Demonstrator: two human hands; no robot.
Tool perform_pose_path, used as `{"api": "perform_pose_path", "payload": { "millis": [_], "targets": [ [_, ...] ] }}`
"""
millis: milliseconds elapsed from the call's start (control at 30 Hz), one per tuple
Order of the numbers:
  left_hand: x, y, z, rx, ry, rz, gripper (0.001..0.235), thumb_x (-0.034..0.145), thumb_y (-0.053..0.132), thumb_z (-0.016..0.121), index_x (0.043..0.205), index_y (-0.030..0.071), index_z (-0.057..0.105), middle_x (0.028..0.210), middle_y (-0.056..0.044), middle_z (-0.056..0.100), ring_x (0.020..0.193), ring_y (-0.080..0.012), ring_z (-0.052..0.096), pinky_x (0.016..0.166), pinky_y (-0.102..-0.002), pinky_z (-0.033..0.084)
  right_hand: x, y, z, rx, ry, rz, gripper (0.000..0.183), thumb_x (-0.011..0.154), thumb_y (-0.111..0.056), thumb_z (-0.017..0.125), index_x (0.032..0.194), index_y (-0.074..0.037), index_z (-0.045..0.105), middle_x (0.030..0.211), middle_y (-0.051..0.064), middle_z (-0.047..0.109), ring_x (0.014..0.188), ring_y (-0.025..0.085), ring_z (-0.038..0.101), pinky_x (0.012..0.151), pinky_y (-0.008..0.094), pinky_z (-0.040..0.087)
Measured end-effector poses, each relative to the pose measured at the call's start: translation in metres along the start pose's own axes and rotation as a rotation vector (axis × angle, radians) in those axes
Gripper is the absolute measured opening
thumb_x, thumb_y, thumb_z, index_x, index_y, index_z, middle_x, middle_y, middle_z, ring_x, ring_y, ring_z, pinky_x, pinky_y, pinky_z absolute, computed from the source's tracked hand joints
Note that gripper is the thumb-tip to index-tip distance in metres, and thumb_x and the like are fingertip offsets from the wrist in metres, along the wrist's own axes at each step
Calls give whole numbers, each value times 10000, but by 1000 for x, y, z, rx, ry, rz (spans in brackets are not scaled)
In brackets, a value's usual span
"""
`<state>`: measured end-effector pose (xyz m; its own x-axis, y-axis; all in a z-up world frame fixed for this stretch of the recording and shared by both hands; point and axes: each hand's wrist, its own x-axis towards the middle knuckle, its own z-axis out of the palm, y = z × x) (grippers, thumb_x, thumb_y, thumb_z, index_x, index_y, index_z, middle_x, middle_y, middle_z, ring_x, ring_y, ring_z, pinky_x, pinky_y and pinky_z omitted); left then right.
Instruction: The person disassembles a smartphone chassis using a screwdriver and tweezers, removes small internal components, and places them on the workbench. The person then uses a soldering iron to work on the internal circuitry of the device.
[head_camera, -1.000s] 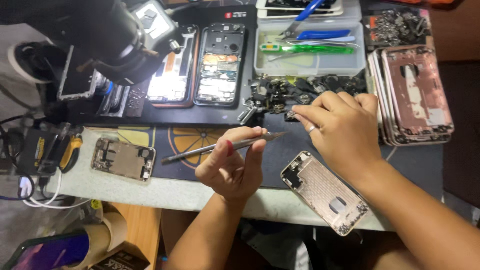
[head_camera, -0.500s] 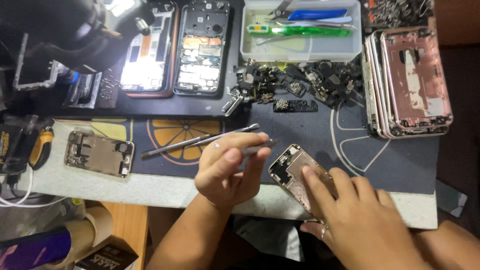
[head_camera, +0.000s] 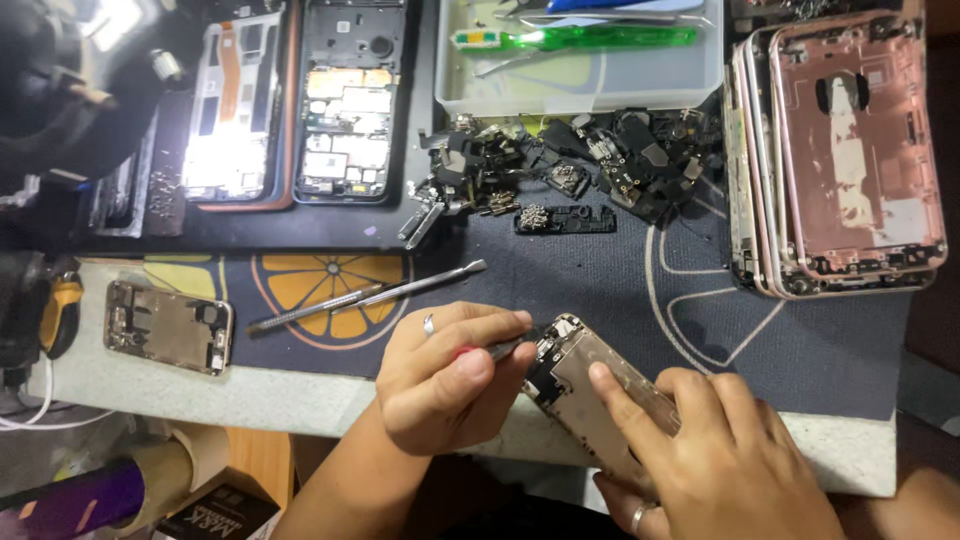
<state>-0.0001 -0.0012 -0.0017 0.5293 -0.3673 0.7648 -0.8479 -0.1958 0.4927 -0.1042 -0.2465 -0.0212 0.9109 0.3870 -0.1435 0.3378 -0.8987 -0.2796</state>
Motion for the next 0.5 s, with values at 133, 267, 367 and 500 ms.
{"api": "perform_pose_path", "payload": {
  "millis": [133,267,367,500],
  "targets": [
    [1,0,1,-17,-20,-1,705,904,-112,786,1429,114,374,981,-226,706,785,-342,762,665,-417,655,-3,3,7,-16,61,-32,923,694,-639,712,1539,-311,540,1119,88,537,1054,294,531,890,461,521],
    [2,0,1,-16,-53,-2,703,913,-119,786,1429,112,369,992,-222,708,797,-342,760,667,-421,652,-3,5,9,-29,90,-55,909,709,-640,690,1539,-298,546,1120,89,537,1059,305,529,886,465,517],
    [1,-2,1,-21,-77,5,697,923,-125,793,1424,104,366,1002,-219,703,810,-347,760,668,-423,647,-4,6,10,-36,90,-52,899,711,-622,689,1539,-303,548,1122,79,536,1069,295,530,902,456,516],
    [3,-3,1,-14,-87,20,688,910,-131,797,1407,90,376,994,-223,703,793,-349,755,641,-424,636,-4,5,9,-21,90,-49,937,676,-638,699,1543,-315,548,1134,77,537,1074,292,530,903,456,512]
  ]
}}
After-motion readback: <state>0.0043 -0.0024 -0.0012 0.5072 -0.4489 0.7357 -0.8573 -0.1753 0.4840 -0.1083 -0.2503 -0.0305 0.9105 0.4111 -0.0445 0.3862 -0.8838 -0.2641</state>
